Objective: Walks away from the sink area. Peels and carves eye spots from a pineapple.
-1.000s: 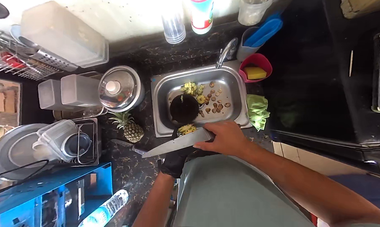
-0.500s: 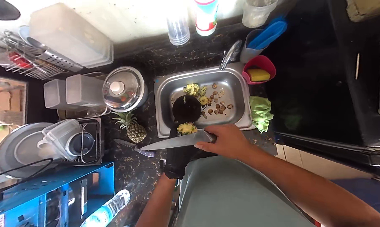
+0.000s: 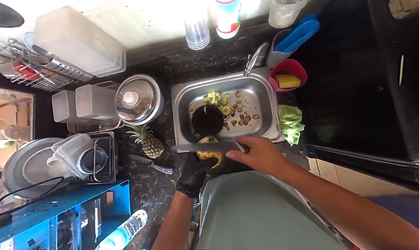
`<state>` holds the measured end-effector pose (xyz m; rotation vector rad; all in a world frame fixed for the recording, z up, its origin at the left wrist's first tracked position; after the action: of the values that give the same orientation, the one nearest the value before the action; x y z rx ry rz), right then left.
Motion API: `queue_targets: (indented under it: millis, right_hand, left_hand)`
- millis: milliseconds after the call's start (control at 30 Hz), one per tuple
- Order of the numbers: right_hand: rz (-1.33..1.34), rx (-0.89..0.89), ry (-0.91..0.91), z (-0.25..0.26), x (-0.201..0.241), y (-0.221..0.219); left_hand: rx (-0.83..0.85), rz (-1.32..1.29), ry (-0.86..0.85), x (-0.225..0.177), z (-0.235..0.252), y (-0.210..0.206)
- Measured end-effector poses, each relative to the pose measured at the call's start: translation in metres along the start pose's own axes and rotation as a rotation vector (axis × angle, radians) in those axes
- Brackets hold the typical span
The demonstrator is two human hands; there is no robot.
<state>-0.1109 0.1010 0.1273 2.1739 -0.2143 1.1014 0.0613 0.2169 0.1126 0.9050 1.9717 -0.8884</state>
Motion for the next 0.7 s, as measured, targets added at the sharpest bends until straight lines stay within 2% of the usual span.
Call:
queue_targets:
  millis: [67, 133, 300, 367, 500, 567, 633, 700]
  right_hand:
    - [-0.082, -0.061, 0.130, -0.004, 0.026, 0.000]
    - [-0.144, -0.074, 0.184, -0.003, 0.035, -0.003]
    - [-0.195, -0.055, 0.164, 0.009, 0.007, -0.007]
    - [-0.194, -0.010, 0.141, 0.007, 0.011, -0.009]
    - [-0.179, -0.107, 0.214, 0.012, 0.011, -0.008]
    - [-0.156, -0.069, 0.097, 0.025, -0.025, -0.002]
    - [-0.128, 0.005, -0.172, 0.037, -0.083, 0.009]
    - [-0.120, 0.009, -0.343, 0.039, -0.124, 0.017]
  left_hand:
    - [0.030, -0.032, -0.069, 0.019, -0.005, 0.010]
    - [0.042, 0.018, -0.073, 0.041, -0.008, 0.021]
    - [0.019, 0.233, -0.143, 0.002, -0.010, -0.005]
    - [0.052, 0.231, -0.156, -0.001, -0.007, -0.008]
    - [0.009, 0.272, -0.127, 0.004, -0.005, -0.008]
    - [-0.009, 0.266, -0.073, -0.001, 0.003, -0.007]
    - [0.013, 0.254, -0.030, -0.011, 0.004, -0.003]
    - [0.042, 0.195, 0.002, -0.014, 0.002, 0.001]
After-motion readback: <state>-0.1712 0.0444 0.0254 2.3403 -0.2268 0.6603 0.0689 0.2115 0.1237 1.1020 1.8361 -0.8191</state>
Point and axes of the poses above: each hand's wrist, its own z-axis towards the middle knuckle, its own y-axis out of the back of the hand, x = y × z, the point moved 9 cm from there along z, towards the middle knuckle, and after that the axes turned 1 degree about -y, right-handed, at the moved point
